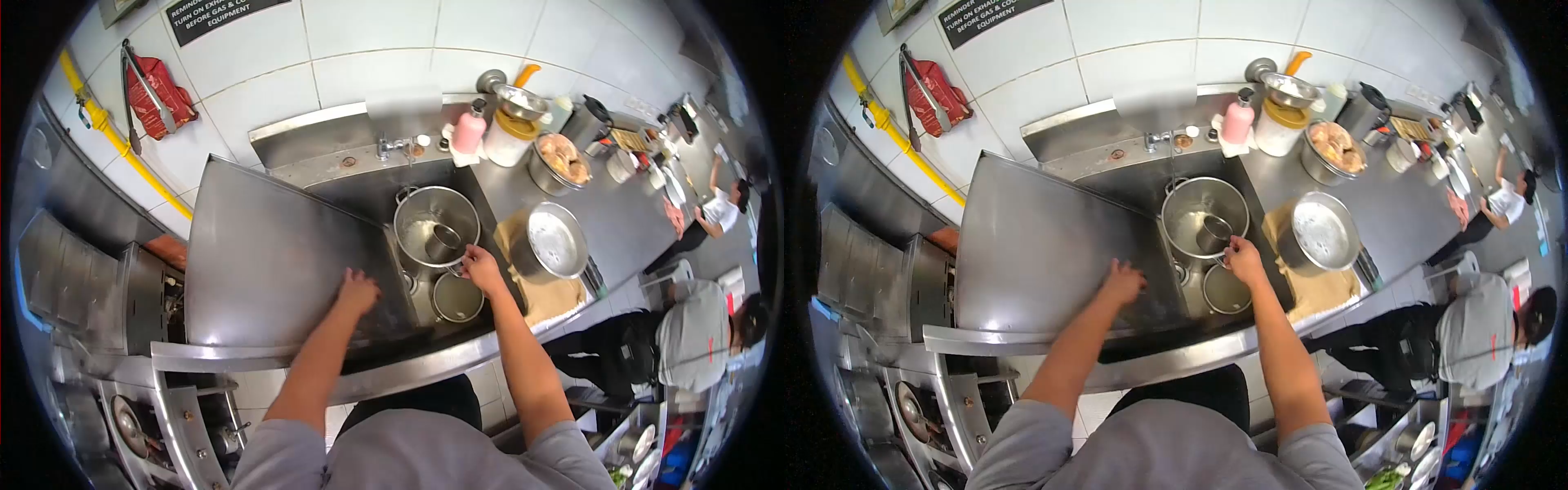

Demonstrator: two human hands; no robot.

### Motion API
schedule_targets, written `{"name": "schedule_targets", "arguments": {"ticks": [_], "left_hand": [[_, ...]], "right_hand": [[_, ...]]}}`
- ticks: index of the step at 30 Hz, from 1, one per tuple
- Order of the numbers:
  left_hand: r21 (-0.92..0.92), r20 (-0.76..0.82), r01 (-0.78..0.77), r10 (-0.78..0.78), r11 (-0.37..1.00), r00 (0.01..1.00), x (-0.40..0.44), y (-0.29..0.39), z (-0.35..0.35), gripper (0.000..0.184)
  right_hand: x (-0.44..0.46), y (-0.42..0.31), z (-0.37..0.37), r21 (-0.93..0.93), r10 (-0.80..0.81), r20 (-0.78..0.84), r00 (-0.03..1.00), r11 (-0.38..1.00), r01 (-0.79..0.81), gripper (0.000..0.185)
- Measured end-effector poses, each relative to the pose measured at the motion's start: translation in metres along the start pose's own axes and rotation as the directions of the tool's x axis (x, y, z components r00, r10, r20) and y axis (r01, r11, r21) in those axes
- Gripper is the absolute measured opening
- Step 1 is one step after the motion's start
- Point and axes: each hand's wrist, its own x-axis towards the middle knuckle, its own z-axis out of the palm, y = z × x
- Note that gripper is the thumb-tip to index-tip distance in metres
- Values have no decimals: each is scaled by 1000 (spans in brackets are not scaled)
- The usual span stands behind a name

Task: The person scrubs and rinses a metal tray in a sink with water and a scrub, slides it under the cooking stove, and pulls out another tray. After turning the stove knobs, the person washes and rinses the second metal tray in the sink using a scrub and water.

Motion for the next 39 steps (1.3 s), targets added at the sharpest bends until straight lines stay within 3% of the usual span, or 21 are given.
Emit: {"name": "schedule_targets", "arguments": {"ticks": [1, 2, 5, 6, 8, 9, 12, 14, 15, 16, 18, 20, 24, 26, 27, 29, 30, 32, 33, 35, 39], "left_hand": [[75, -91, 87, -80, 993, 993, 11, -29, -7, 32], [98, -195, 176, -154, 980, 969, 10, -58, -25, 33], [193, -392, 502, -403, 843, 827, -7, -133, -103, 36], [188, -436, 616, -497, 765, 750, -15, -150, -124, 39], [172, -487, 684, -543, 709, 685, -26, -165, -143, 40], [141, -542, 730, -565, 668, 622, -26, -172, -147, 41], [211, -473, 677, -532, 705, 702, 4, -142, -109, 39], [188, -286, 558, -498, 808, 818, 28, -86, -77, 38], [318, -346, 506, -399, 802, 849, 41, -59, -33, 37], [168, -176, 417, -389, 893, 904, 46, -25, -31, 36], [287, 23, 200, -215, 937, 976, 66, 28, 30, 37], [35, 34, 170, -172, 985, 985, 70, 57, 57, 34], [-79, 84, 206, -199, 975, 976, 52, 39, 33, 33], [15, -122, 272, -268, 962, 956, 29, 20, 10, 33], [8, -124, 294, -291, 956, 949, 19, 10, -3, 33], [20, -331, 485, -452, 875, 829, -3, -10, -27, 33], [12, -336, 511, -477, 860, 812, -11, -14, -33, 33], [-10, -440, 574, -519, 819, 733, -18, -21, -40, 34], [-17, -456, 585, -527, 811, 717, -20, -18, -42, 34], [47, -280, 451, -422, 891, 863, -20, -1, -32, 33], [78, -256, 272, -244, 959, 935, -18, 42, 17, 30]], "right_hand": [[27, 18, 6, -157, -57, 11, 998, 986, 58, 34], [38, 10, 17, -414, -342, -61, 938, 864, 288, 30], [86, 1, 50, -587, -203, 12, 979, 791, 172, 24], [104, 8, 59, -635, 29, 105, 994, 771, 44, 27], [145, 23, 71, -790, 446, 248, 860, 607, -87, 33], [156, 32, 74, -793, 475, 250, 844, 600, -102, 34], [177, 95, 83, -667, 595, 266, 759, 682, -301, 38], [221, 189, 108, -820, 609, 203, 767, 534, -206, 41], [219, 164, 108, -822, 599, 223, 769, 540, -182, 41], [204, 122, 97, -859, 512, 226, 829, 506, -79, 38], [184, 70, 99, -881, 412, 254, 875, 472, 34, 37], [178, 56, 110, -898, 313, 363, 878, -136, 419, 35], [209, 125, 140, -878, 267, 466, 843, 21, 478, 41], [196, 97, 123, -770, 204, 602, 772, 403, 494, 43], [189, 89, 117, -760, 195, 617, 762, 396, 515, 43], [177, 73, 108, -603, 17, 577, 817, 683, 412, 42], [168, 66, 105, -593, -1, 595, 803, 674, 440, 42], [150, 50, 92, -473, -78, 416, 906, 832, 289, 42], [140, 42, 82, -472, -100, 419, 902, 825, 311, 42], [107, 15, 62, -176, -441, 330, 835, 840, 513, 40], [62, -43, 31, -204, -579, 359, 731, 716, 668, 39]]}}
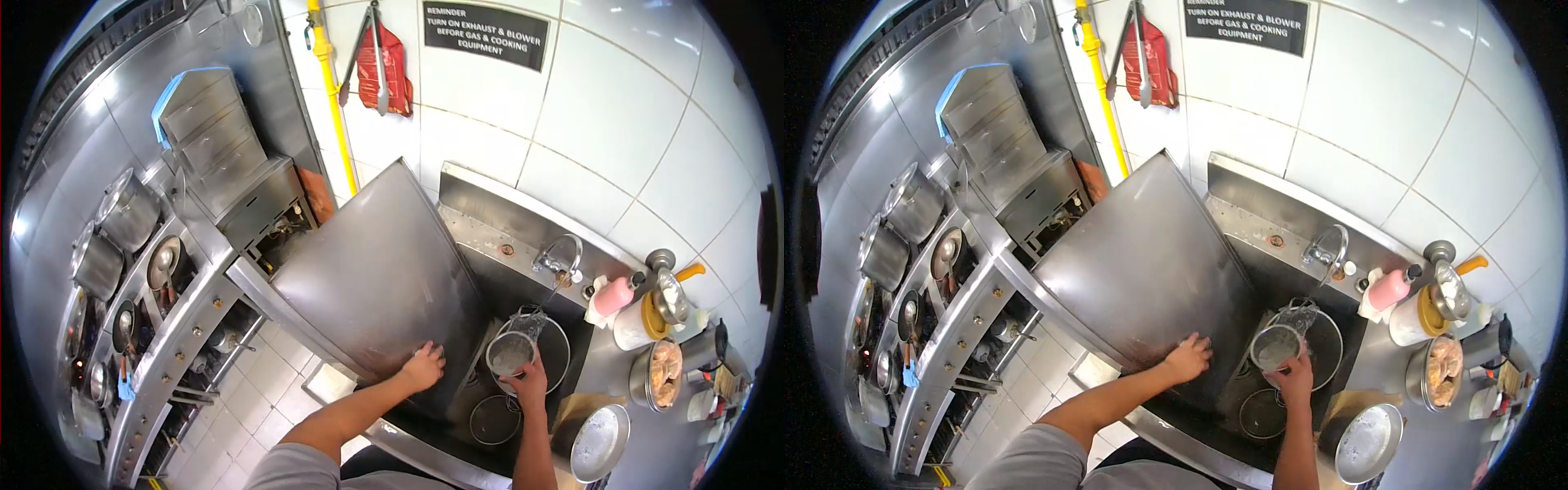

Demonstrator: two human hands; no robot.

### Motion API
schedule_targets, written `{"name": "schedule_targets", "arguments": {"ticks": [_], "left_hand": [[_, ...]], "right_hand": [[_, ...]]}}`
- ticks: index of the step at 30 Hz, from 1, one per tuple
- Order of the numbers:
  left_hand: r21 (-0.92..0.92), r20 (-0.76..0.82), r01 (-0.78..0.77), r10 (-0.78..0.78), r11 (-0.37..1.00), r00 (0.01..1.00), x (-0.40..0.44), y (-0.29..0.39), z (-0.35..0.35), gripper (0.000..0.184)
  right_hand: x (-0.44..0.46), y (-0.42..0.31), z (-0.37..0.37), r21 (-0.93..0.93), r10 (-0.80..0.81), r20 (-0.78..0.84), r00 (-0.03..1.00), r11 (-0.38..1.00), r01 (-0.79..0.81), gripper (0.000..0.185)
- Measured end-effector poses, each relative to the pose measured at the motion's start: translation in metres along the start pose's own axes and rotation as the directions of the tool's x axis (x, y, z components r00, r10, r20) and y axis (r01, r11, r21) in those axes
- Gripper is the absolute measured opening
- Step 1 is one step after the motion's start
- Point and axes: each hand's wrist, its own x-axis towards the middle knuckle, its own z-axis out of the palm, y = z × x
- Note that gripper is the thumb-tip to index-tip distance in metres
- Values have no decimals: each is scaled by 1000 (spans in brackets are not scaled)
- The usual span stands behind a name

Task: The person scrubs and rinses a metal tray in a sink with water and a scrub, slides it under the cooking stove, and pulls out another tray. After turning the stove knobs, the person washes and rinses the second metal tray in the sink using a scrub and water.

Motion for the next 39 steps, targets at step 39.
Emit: {"name": "schedule_targets", "arguments": {"ticks": [39], "left_hand": [[-917, 395, 381, -403, -120, 825, -96, -6, -107, 22]], "right_hand": [[47, -297, -4, -158, -526, 672, 521, 586, 795, 45]]}}
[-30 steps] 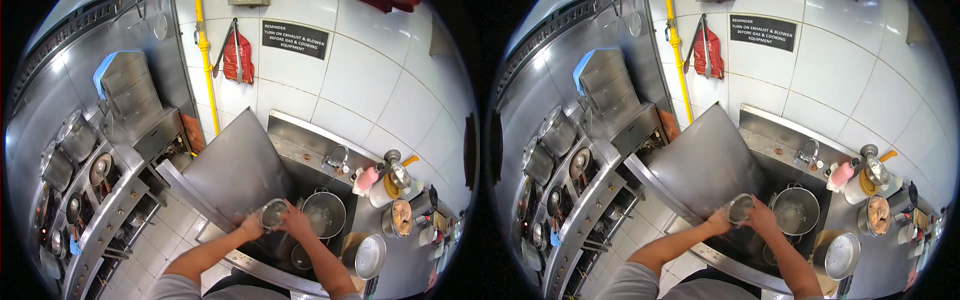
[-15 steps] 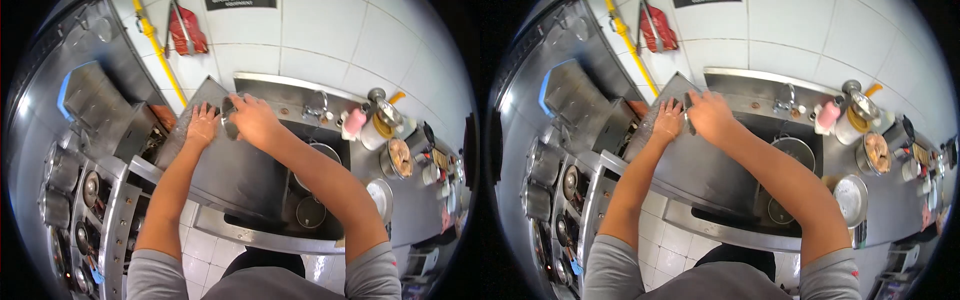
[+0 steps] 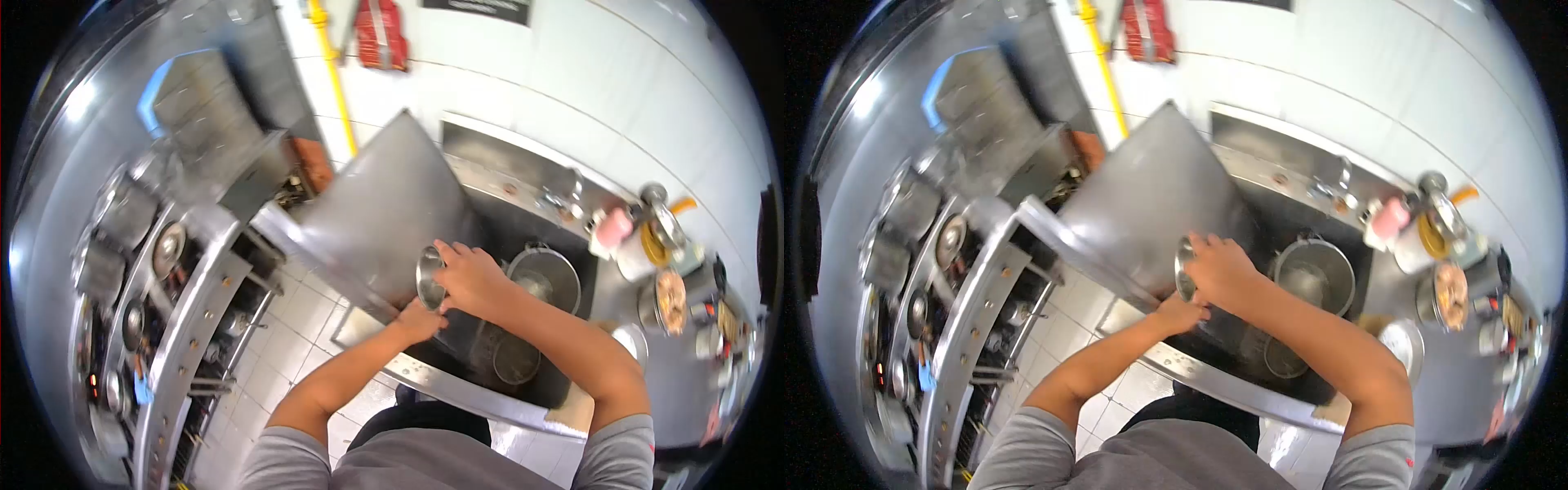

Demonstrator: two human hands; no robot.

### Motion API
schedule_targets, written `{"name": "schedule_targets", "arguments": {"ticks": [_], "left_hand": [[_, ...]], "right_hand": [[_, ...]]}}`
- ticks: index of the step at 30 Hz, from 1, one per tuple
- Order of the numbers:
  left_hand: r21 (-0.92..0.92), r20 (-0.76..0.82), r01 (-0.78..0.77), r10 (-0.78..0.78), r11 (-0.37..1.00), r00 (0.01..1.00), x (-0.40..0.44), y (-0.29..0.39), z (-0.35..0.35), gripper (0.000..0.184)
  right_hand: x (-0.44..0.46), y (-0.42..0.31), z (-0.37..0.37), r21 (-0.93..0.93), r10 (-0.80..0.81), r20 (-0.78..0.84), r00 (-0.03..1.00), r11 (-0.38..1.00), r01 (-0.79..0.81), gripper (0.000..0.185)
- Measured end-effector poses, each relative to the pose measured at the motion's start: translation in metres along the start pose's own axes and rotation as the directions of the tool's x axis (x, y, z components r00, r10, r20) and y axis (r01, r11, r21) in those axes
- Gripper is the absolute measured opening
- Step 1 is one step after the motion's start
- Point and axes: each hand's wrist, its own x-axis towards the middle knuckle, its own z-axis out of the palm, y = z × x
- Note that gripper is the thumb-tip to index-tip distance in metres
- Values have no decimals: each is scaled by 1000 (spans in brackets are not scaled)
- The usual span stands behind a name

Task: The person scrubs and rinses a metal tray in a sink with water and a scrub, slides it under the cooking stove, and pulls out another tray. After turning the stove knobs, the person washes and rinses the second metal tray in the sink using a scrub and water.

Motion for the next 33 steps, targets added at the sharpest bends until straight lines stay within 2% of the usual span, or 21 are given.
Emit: {"name": "schedule_targets", "arguments": {"ticks": [1, 2, 3, 4, 5, 9, 11, 13, 15, 16, 17, 19, 21, 23, 25, 27, 29, 31, 33], "left_hand": [[-16, -61, -4, 3, 1000, 998, 0, -11, -8, 22], [445, -1, -371, 415, 815, 910, 5, -33, -13, 25], [762, 240, -562, 665, 322, 707, 4, -47, -16, 28], [821, 226, -516, 691, 244, 687, -3, -48, -18, 31], [837, 186, -482, 696, 257, 694, -17, -46, -20, 31], [841, 20, -417, 752, 343, 659, -66, -39, -25, 32], [770, -143, -377, 715, 515, 684, -89, -40, -24, 34], [745, -212, -366, 718, 558, 663, -111, -42, -27, 40], [660, -384, -266, 620, 702, 684, -138, -46, -29, 41], [625, -451, -264, 616, 735, 646, -147, -56, -31, 40], [622, -453, -266, 616, 736, 644, -156, -68, -35, 40], [553, -595, -224, 568, 803, 568, -180, -95, -46, 40], [433, -714, -182, 460, 883, 528, -204, -133, -55, 38], [348, -812, -146, 376, 926, 446, -225, -184, -60, 35], [280, -866, -89, 292, 956, 407, -259, -230, -61, 33], [129, -916, -28, 130, 991, 379, -294, -279, -48, 30], [-11, -935, 21, -18, 1000, 353, -320, -359, -23, 30], [-171, -914, 86, -190, 982, 357, -349, -420, 9, 29], [-403, -852, 28, -386, 915, 353, -371, -478, 44, 30]], "right_hand": [[10, -8, -9, 10, -21, 7, 1000, 1000, 21, 45], [20, -18, -20, -8, -55, -18, 998, 998, 55, 45], [32, -26, -29, -20, -108, -22, 994, 994, 107, 45], [44, -34, -39, 20, -95, -14, 995, 995, 95, 44], [56, -41, -48, 58, -78, -5, 997, 995, 79, 44], [102, -64, -81, -15, -161, -150, 976, 987, 161, 43], [122, -76, -100, -86, -209, -182, 961, 977, 196, 43], [143, -89, -116, -158, -248, -218, 944, 963, 217, 42], [161, -102, -127, -294, -291, -277, 916, 933, 207, 41], [167, -108, -132, -296, -294, -272, 916, 932, 211, 41], [172, -114, -139, -328, -293, -280, 914, 924, 196, 40], [181, -124, -149, -362, -288, -289, 913, 916, 174, 39], [187, -130, -152, -395, -269, -292, 918, 908, 140, 41], [189, -133, -152, -401, -255, -278, 926, 907, 130, 42], [188, -137, -153, -405, -243, -278, 929, 907, 116, 42], [183, -138, -147, -405, -232, -261, 937, 907, 112, 41], [169, -134, -132, -397, -198, -234, 952, 913, 93, 40], [152, -128, -110, -422, -189, -125, 974, 899, 120, 40], [130, -123, -80, -406, -160, -68, 985, 906, 119, 39]]}}
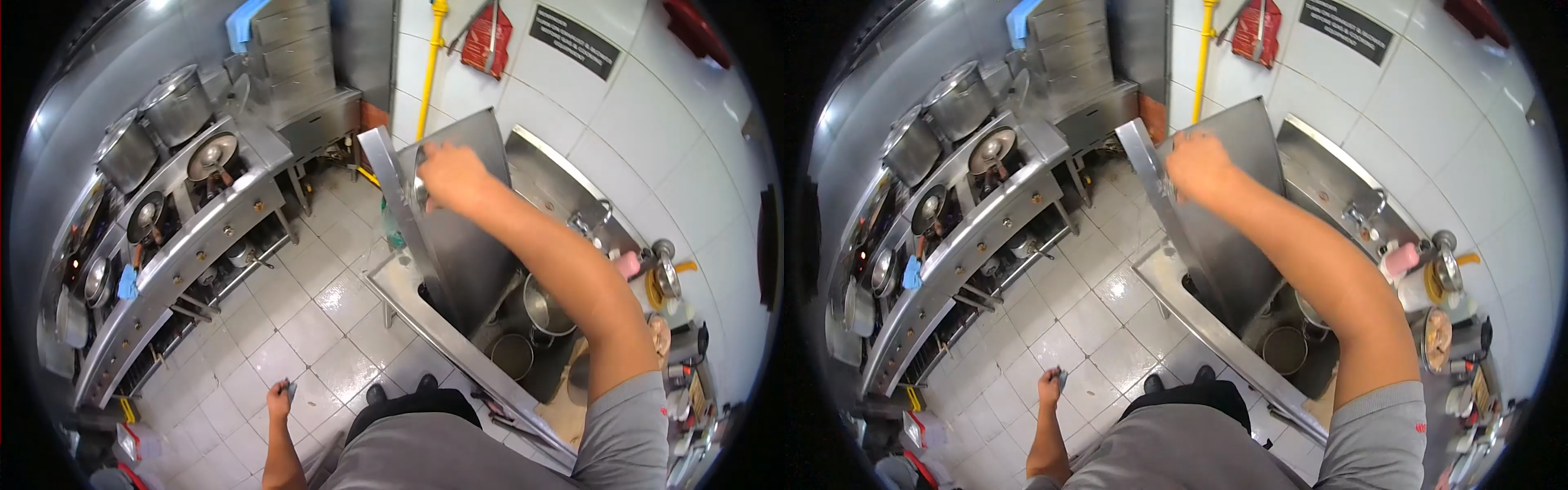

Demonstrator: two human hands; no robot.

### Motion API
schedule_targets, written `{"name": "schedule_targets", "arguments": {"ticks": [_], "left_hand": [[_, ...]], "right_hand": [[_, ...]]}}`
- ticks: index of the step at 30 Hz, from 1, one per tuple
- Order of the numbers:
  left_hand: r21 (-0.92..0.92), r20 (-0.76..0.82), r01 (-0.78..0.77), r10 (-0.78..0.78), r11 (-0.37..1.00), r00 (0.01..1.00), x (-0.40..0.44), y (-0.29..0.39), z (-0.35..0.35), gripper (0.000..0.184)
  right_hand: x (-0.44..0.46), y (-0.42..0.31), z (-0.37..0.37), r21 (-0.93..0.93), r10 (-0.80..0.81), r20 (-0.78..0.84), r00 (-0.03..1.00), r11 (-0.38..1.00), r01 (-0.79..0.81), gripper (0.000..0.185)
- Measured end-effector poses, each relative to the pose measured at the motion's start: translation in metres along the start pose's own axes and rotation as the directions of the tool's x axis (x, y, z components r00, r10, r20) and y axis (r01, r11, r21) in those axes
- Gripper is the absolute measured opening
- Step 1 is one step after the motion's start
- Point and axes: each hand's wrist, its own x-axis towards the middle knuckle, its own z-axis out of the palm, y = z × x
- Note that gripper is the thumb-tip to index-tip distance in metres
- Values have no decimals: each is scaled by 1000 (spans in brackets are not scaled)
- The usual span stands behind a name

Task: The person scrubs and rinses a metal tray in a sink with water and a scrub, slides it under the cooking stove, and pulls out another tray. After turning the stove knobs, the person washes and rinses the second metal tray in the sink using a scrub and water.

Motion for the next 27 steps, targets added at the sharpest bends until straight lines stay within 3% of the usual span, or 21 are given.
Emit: {"name": "schedule_targets", "arguments": {"ticks": [2, 4, 5, 6, 8, 10, 12, 14, 16, 19, 20, 22, 24, 25, 27], "left_hand": [[-165, 32, 125, -122, 978, 992, -14, -58, -10, 29], [-155, 39, 181, -177, 971, 983, -26, -93, -15, 28], [-25, 41, 279, -277, 960, 960, -36, -82, -16, 26], [-12, 57, 280, -279, 960, 959, -42, -70, -15, 26], [102, 63, 419, -427, 902, 902, -48, -50, -10, 27], [93, 74, 357, -364, 929, 928, -41, -52, -3, 27], [82, 79, 296, -302, 952, 950, -39, -55, -3, 28], [44, 88, 162, -165, 986, 982, -35, -37, 7, 29], [-115, 196, 308, -282, 944, 939, -34, -22, 10, 36], [-10, 213, 273, -265, 962, 941, -39, 0, 16, 38], [-51, 173, 277, -264, 960, 949, -41, 3, 15, 38], [-79, 95, 278, -270, 957, 958, -48, 22, 11, 39], [-24, 83, 270, -267, 963, 960, -62, 69, 17, 40], [-65, 98, 218, -211, 974, 973, -64, 72, 15, 41], [-78, 71, 197, -192, 977, 979, -67, 91, 16, 42]], "right_hand": [[-24, -14, 24, 1, -32, 173, 984, 999, 33, 39], [-49, -24, 49, -12, -6, 195, 981, 1000, 8, 40], [-58, -26, 62, -34, 0, 201, 980, 999, 7, 41], [-68, -24, 79, -33, 14, 215, 976, 999, -7, 41], [-94, -9, 107, -34, 21, 175, 984, 999, -15, 34], [-120, 17, 119, -28, 175, 424, 889, 983, -180, 47], [-154, 59, 148, -17, 310, 616, 724, 924, -382, 56], [-201, 106, 192, -90, 432, 699, 570, 844, -529, 57], [-247, 141, 234, -145, 438, 809, 393, 796, -588, 54], [-299, 158, 302, -200, 489, 841, 232, 679, -706, 58], [-310, 154, 319, -187, 479, 846, 233, 676, -713, 58], [-328, 134, 356, -155, 498, 752, 432, 771, -618, 53], [-341, 116, 413, -142, 603, 690, 401, 656, -742, 36], [-340, 107, 427, -111, 579, 697, 423, 670, -734, 36], [-340, 96, 451, -264, 565, 792, 232, 659, -704, 33]]}}
